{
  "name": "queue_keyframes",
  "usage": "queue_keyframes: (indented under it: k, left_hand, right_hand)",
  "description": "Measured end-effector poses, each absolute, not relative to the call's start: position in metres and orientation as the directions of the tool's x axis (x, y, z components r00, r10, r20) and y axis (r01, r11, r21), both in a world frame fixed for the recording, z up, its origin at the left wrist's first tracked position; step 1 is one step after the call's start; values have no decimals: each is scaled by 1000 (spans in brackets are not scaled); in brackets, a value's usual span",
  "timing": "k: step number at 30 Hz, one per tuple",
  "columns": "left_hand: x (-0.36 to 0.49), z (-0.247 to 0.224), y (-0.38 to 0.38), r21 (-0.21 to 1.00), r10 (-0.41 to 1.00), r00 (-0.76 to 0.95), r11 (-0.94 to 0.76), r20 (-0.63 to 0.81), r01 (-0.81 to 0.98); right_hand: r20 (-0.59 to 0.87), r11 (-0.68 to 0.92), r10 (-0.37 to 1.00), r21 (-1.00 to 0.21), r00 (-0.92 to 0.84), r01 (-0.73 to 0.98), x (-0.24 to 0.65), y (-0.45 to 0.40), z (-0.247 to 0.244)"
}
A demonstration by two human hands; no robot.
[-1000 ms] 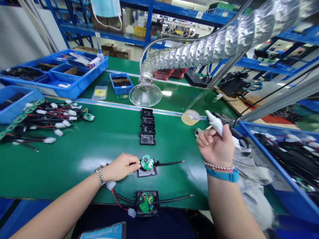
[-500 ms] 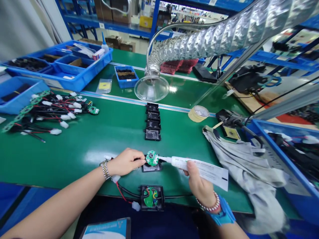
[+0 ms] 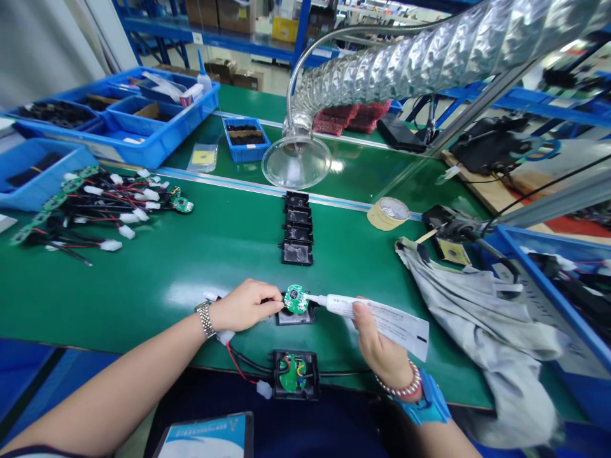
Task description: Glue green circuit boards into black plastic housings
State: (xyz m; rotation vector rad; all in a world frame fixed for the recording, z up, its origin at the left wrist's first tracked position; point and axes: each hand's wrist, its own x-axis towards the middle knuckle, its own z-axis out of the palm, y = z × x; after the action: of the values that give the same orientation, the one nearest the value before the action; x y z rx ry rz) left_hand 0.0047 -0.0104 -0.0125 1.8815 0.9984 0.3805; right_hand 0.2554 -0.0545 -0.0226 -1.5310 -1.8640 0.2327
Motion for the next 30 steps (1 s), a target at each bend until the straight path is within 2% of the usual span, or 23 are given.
queue_keyframes:
  k: [13, 17, 20, 30]
  left_hand:
    - [3, -14, -9, 855, 762, 627, -207, -164, 475]
    - [4, -13, -10, 851, 767, 620, -209, -164, 483]
    - [4, -13, -11, 848, 766, 622, -215, -161, 484]
    - [4, -13, -10, 854, 767, 624, -216, -153, 474]
  right_hand:
    - [413, 317, 909, -589, -61, 743, 253, -57, -10]
    - [346, 318, 931, -618, -114, 718, 247, -55, -3]
    - [307, 311, 941, -612, -144, 727, 244, -54, 5]
    - [334, 345, 927, -573, -172, 744, 236, -61, 15]
